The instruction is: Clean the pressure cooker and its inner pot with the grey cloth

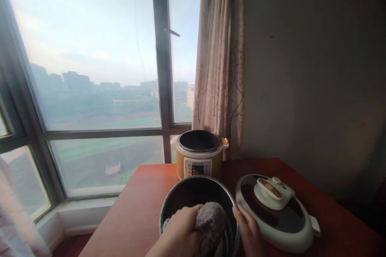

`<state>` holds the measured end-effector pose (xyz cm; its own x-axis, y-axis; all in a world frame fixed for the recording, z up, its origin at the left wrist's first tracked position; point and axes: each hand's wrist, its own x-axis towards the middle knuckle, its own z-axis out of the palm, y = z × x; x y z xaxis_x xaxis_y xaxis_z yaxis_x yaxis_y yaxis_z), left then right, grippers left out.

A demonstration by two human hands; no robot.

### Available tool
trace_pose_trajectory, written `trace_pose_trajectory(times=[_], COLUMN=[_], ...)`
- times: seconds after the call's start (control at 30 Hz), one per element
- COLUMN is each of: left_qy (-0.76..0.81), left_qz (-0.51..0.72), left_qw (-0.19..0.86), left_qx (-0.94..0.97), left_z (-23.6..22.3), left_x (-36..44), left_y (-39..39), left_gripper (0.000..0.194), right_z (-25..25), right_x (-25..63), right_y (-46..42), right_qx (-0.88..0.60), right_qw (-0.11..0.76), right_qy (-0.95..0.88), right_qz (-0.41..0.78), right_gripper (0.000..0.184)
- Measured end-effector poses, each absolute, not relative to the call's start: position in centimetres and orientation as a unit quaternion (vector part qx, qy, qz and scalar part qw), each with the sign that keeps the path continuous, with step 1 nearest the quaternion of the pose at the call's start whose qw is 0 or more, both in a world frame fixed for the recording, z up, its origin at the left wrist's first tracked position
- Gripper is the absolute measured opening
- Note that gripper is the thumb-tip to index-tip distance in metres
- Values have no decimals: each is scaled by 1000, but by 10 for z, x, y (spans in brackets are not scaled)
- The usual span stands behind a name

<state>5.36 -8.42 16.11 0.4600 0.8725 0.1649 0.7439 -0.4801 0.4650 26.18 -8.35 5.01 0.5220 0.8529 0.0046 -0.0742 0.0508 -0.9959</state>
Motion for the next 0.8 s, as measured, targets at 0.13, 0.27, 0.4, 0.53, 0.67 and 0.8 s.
trace_pose_trajectory(times=[0.13, 0.27, 0.4, 0.53, 0.67, 0.8], left_qy=[432, 449, 445, 378, 273, 220], left_qz=[-13, -3, 2, 37, 144, 195], left_qw=[141, 120, 118, 146, 233, 254], left_qx=[890, 885, 888, 914, 922, 921], left_z=[146, 148, 157, 156, 152, 153], left_x=[76, 89, 99, 88, 56, 15], left_y=[-86, -89, -94, -97, -103, -112], left_gripper=[42, 43, 42, 35, 38, 33], right_z=[46, 44, 47, 52, 56, 59], right_x=[258, 255, 253, 251, 249, 247], right_y=[-81, -81, -84, -88, -91, -93], right_qx=[-596, -601, -601, -606, -598, -594], right_qw=[656, 656, 652, 649, 647, 655], right_qy=[-314, -314, -336, -343, -358, -358], right_qz=[341, 330, 317, 306, 309, 300], right_gripper=[64, 63, 65, 68, 69, 67])
